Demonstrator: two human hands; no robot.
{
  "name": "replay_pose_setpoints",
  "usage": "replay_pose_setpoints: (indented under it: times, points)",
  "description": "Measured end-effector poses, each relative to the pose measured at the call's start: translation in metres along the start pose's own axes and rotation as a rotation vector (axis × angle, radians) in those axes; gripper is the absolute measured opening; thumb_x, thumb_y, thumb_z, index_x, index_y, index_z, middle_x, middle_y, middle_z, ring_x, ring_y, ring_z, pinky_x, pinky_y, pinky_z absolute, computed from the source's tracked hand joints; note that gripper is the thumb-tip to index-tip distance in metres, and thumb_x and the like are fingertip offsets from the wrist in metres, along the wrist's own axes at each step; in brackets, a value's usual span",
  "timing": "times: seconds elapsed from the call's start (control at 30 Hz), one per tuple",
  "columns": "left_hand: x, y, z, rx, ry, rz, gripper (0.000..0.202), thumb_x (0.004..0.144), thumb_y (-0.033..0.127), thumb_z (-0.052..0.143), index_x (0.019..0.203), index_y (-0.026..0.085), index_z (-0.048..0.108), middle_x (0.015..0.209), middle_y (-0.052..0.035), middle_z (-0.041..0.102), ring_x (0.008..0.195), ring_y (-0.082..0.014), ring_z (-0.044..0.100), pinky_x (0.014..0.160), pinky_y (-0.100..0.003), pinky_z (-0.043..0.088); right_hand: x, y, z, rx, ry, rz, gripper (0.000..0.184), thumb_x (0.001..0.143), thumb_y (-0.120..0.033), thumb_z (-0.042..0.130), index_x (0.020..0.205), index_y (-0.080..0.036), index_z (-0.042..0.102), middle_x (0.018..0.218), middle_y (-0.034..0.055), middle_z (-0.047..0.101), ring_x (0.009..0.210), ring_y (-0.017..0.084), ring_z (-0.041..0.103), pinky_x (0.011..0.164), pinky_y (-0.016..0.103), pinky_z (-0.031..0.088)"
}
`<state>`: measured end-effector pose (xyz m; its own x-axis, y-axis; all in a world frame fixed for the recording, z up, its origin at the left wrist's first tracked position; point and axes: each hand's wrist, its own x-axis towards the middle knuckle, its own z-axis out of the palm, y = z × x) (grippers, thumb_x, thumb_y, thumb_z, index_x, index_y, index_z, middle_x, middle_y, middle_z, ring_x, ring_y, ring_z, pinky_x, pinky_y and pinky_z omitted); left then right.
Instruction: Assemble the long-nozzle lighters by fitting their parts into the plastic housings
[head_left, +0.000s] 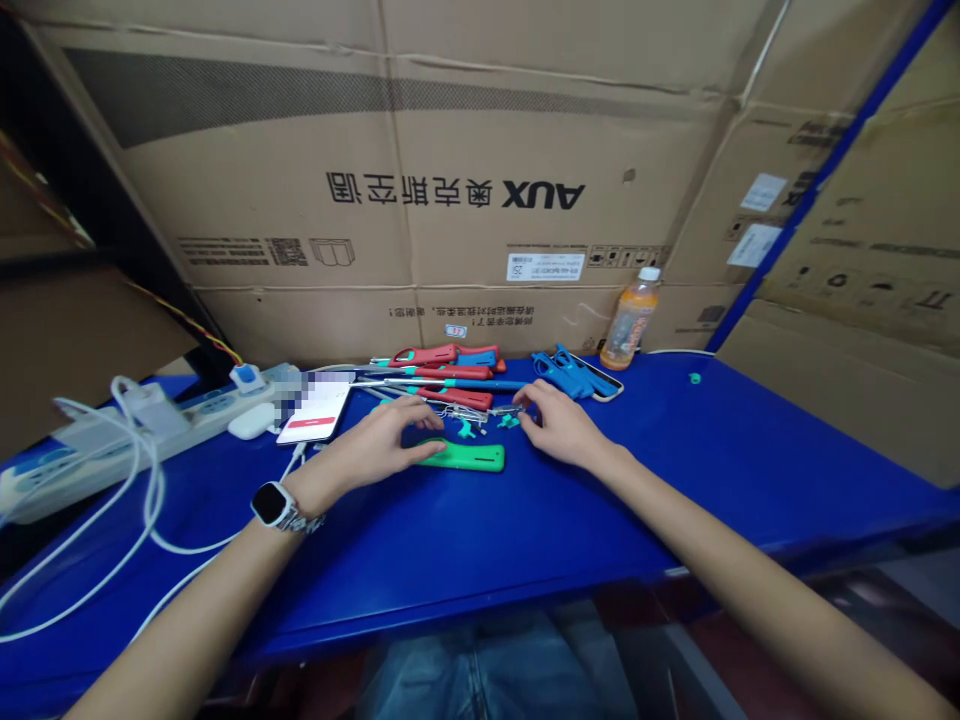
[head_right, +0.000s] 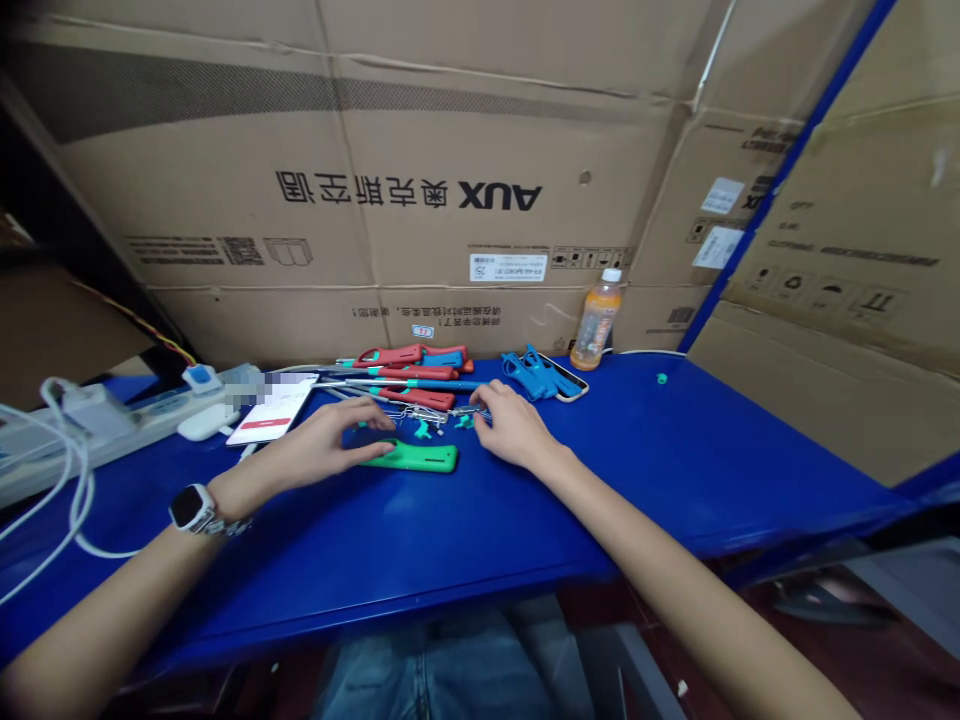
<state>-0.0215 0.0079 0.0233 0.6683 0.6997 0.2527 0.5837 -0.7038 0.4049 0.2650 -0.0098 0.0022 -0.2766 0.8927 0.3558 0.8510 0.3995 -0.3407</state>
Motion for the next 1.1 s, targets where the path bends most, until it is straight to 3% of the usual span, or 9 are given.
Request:
replay_pose_setpoints:
  times: [0.23,0.33,0.53,0.67,0.87,0.97,1.1]
  points:
    - [0.061,0.034,0.016,0.084,-0.107,0.139,0.016,0.092,0.03,0.055,0.092,0.02,0.067,0.094,-0.0044,0.07,0.088,-0.0204,0.064,0.078,-0.03,0.047,0.002,0.015,-0.004,-0.14,-0.091,0.118,0.022,0.084,-0.027,0.061,0.105,-0.019,0.062,0.102,0.0085,0.063,0.097,0.023,0.058,0.08,0.033,0.044]
    - [0.087,0.038,0.028,0.125,-0.133,0.157,0.012,0.089,0.017,0.055,0.089,0.018,0.067,0.086,-0.004,0.069,0.078,-0.0182,0.063,0.07,-0.027,0.045,0.004,0.014,-0.003,-0.15,-0.104,0.117,0.025,0.082,-0.027,0.061,0.106,-0.019,0.063,0.103,0.009,0.065,0.098,0.024,0.058,0.08,0.033,0.044]
    - [0.115,0.038,0.047,0.155,-0.104,0.179,0.014,0.081,0.012,0.06,0.091,0.018,0.068,0.093,-0.0069,0.069,0.087,-0.0217,0.064,0.075,-0.03,0.046,0.005,0.015,-0.006,-0.132,-0.125,0.105,0.008,0.084,-0.025,0.061,0.087,-0.019,0.065,0.089,0.0092,0.068,0.09,0.024,0.06,0.074,0.032,0.043]
    - [0.112,0.037,0.042,0.038,-0.049,0.19,0.014,0.085,0.017,0.06,0.097,0.018,0.067,0.099,-0.0071,0.069,0.09,-0.0217,0.064,0.08,-0.032,0.048,0.008,0.01,-0.009,0.009,-0.073,0.092,0.008,0.085,-0.023,0.06,0.085,-0.019,0.066,0.083,0.0051,0.07,0.078,0.019,0.062,0.067,0.028,0.042]
    - [0.087,0.031,0.019,-0.263,0.139,0.105,0.021,0.092,0.028,0.055,0.107,0.016,0.065,0.104,-0.0083,0.07,0.091,-0.0198,0.066,0.08,-0.033,0.052,0.023,-0.015,-0.005,0.5,0.013,0.078,0.015,0.088,-0.028,0.056,0.082,-0.017,0.063,0.072,0.0002,0.067,0.059,0.011,0.057,0.058,0.023,0.042]
    - [0.073,0.022,0.012,-0.53,0.168,0.045,0.025,0.091,0.033,0.058,0.105,0.014,0.065,0.1,-0.0084,0.071,0.09,-0.0187,0.067,0.082,-0.033,0.053,0.033,-0.033,-0.001,0.762,-0.05,0.084,0.016,0.089,-0.032,0.055,0.082,-0.018,0.057,0.06,-0.0037,0.06,0.048,0.01,0.054,0.052,0.023,0.042]
    - [0.058,0.011,0.006,-0.711,0.331,-0.041,0.029,0.084,0.033,0.067,0.104,0.012,0.063,0.099,-0.0089,0.072,0.091,-0.018,0.068,0.085,-0.032,0.054,0.049,-0.051,0.007,0.941,-0.165,0.058,0.021,0.083,-0.036,0.065,0.084,-0.019,0.053,0.053,-0.0061,0.058,0.042,0.009,0.053,0.045,0.021,0.041]
